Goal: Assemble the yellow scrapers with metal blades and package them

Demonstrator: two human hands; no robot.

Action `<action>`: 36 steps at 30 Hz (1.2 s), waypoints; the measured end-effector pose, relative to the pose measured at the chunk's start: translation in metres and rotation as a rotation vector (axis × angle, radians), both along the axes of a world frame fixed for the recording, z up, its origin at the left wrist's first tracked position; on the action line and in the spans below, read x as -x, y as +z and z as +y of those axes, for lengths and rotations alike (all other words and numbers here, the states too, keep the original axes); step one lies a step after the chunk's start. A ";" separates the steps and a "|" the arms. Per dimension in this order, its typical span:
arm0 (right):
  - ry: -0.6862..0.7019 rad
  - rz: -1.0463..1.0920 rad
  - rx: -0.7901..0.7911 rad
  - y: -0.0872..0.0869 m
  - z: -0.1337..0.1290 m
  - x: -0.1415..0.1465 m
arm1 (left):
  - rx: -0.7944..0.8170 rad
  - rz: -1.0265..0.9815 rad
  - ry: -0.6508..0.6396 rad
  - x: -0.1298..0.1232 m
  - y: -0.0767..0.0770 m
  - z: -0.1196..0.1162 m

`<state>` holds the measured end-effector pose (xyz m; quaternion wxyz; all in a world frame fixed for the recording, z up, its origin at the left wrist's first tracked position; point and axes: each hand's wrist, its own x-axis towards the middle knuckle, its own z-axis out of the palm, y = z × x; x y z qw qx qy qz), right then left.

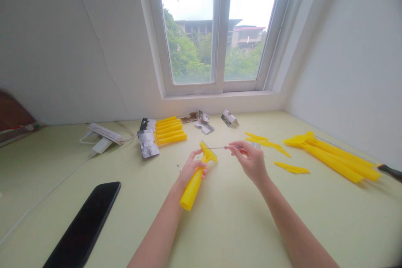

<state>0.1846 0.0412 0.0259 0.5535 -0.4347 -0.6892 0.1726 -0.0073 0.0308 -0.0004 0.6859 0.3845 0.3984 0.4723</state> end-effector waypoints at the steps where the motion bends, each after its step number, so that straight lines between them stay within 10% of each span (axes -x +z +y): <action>1: 0.003 0.004 0.003 0.000 0.000 0.000 | -0.002 -0.003 0.002 0.000 0.000 0.000; 19: -0.231 0.318 0.156 -0.007 0.012 -0.010 | -0.002 -0.131 0.014 0.002 0.011 -0.003; 30: -0.287 -0.389 0.359 -0.042 0.021 0.001 | 0.000 -0.269 0.095 0.008 0.012 0.000; 36: -0.312 -0.569 0.107 -0.045 0.011 0.022 | -0.041 -0.307 0.187 0.012 0.014 -0.001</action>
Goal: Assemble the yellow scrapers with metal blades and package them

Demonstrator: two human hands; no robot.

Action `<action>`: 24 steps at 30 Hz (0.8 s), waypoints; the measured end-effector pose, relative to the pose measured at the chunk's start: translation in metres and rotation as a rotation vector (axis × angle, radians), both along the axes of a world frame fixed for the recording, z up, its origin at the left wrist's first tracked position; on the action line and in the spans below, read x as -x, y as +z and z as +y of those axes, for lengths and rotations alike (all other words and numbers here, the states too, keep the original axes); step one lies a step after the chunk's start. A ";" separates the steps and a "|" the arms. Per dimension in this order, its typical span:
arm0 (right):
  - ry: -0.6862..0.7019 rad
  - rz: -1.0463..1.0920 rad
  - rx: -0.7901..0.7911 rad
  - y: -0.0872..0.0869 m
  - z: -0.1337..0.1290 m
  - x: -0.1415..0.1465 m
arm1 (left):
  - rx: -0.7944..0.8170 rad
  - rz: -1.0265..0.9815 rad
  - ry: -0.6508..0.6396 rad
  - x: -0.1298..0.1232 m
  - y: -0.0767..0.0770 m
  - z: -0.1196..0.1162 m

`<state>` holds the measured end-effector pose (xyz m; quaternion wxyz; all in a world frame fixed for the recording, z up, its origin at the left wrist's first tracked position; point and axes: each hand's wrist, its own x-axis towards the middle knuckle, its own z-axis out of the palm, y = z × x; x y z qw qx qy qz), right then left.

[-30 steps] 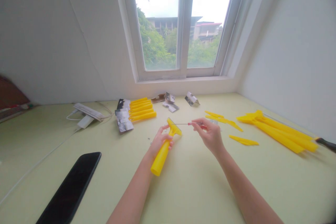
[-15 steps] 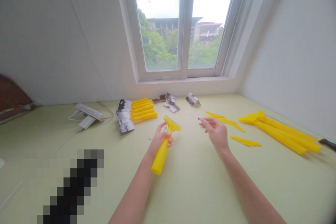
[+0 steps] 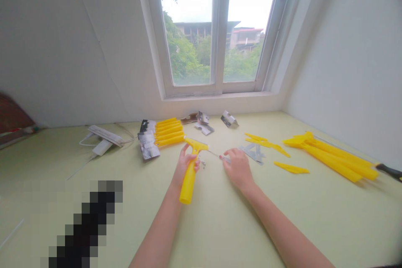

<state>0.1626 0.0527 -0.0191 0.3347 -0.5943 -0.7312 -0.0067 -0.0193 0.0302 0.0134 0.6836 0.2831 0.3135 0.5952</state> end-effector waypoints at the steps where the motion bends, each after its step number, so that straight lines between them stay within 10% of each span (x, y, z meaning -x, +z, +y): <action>1: 0.026 -0.012 -0.044 0.001 -0.003 0.006 | -0.011 -0.005 0.011 0.000 0.000 0.000; 8: 0.293 -0.143 -0.073 0.004 -0.012 0.044 | -0.038 -0.013 0.009 0.000 -0.002 -0.001; 24: 0.220 -0.048 0.059 -0.005 -0.007 0.040 | -0.056 -0.022 -0.022 -0.002 -0.003 -0.001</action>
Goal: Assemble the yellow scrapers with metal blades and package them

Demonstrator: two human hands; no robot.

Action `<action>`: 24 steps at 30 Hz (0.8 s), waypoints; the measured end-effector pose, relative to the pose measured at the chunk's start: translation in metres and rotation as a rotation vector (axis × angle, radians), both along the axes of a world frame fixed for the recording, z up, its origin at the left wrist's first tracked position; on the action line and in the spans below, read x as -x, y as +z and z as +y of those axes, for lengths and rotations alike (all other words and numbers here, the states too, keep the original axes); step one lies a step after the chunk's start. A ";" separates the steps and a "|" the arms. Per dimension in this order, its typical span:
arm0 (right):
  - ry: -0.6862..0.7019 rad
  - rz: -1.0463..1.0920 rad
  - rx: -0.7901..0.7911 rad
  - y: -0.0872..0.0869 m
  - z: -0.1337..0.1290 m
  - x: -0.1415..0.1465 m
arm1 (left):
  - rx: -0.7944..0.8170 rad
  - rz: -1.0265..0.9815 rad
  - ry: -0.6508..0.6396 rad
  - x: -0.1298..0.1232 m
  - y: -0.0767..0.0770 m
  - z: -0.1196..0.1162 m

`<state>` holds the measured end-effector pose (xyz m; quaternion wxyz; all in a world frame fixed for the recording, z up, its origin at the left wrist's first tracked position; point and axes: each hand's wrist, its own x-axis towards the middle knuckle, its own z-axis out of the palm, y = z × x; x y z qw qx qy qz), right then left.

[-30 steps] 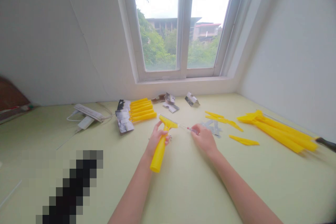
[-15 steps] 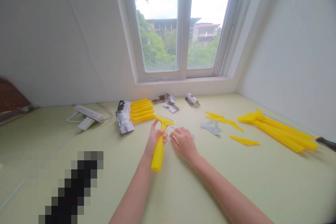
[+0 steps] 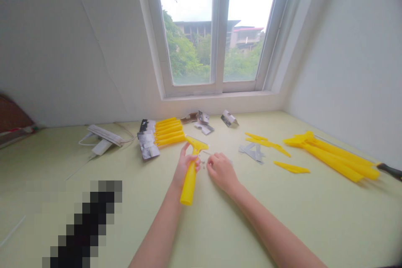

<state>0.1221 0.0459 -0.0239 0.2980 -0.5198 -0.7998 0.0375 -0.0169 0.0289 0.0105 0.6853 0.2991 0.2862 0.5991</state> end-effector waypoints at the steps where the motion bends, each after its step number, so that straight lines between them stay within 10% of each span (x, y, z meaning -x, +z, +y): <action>1: 0.002 0.021 0.009 0.000 0.000 -0.002 | 0.000 -0.001 -0.003 0.000 0.000 0.000; 13: 0.039 0.557 -0.001 0.026 0.003 -0.028 | 0.004 0.065 -0.120 -0.005 -0.001 -0.001; 24: 0.078 0.493 -0.115 0.025 0.004 -0.031 | 0.006 0.131 -0.209 -0.011 0.002 -0.007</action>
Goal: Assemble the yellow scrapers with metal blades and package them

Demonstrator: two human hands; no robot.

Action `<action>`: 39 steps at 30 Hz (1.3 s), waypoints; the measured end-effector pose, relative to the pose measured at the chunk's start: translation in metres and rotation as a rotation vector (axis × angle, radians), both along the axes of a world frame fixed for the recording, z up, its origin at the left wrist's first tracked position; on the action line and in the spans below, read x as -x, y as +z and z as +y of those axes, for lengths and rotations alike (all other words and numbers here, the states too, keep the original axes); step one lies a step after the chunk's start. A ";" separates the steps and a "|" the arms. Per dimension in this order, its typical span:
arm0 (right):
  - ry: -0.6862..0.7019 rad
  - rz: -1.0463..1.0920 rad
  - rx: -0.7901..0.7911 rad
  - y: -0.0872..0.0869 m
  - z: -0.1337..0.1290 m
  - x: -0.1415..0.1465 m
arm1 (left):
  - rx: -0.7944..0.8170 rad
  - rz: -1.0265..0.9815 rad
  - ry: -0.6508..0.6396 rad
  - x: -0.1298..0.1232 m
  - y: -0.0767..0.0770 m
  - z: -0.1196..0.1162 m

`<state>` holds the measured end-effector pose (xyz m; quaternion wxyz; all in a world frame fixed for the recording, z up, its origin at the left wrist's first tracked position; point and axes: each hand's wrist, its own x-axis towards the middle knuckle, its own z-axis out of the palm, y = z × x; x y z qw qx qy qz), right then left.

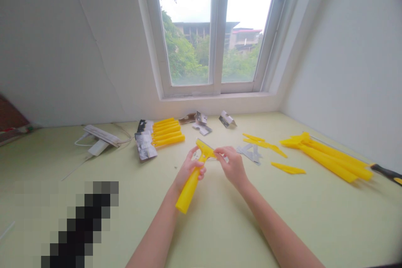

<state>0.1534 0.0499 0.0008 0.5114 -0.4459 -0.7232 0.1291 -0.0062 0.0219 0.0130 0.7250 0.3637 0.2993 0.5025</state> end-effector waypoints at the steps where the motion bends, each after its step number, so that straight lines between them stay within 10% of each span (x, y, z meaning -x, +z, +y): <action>1: -0.007 -0.019 -0.019 0.000 0.000 0.000 | 0.000 -0.003 -0.003 0.000 0.000 0.000; 19: -0.064 0.009 0.011 -0.002 0.002 -0.003 | 0.015 -0.089 0.023 0.000 0.001 -0.001; 29: -0.210 -0.409 0.177 -0.023 0.018 -0.025 | 0.055 -0.134 0.135 0.004 -0.003 0.005; 39: -0.140 -0.114 0.182 -0.002 0.025 -0.065 | 0.055 -0.132 0.251 0.009 -0.008 0.010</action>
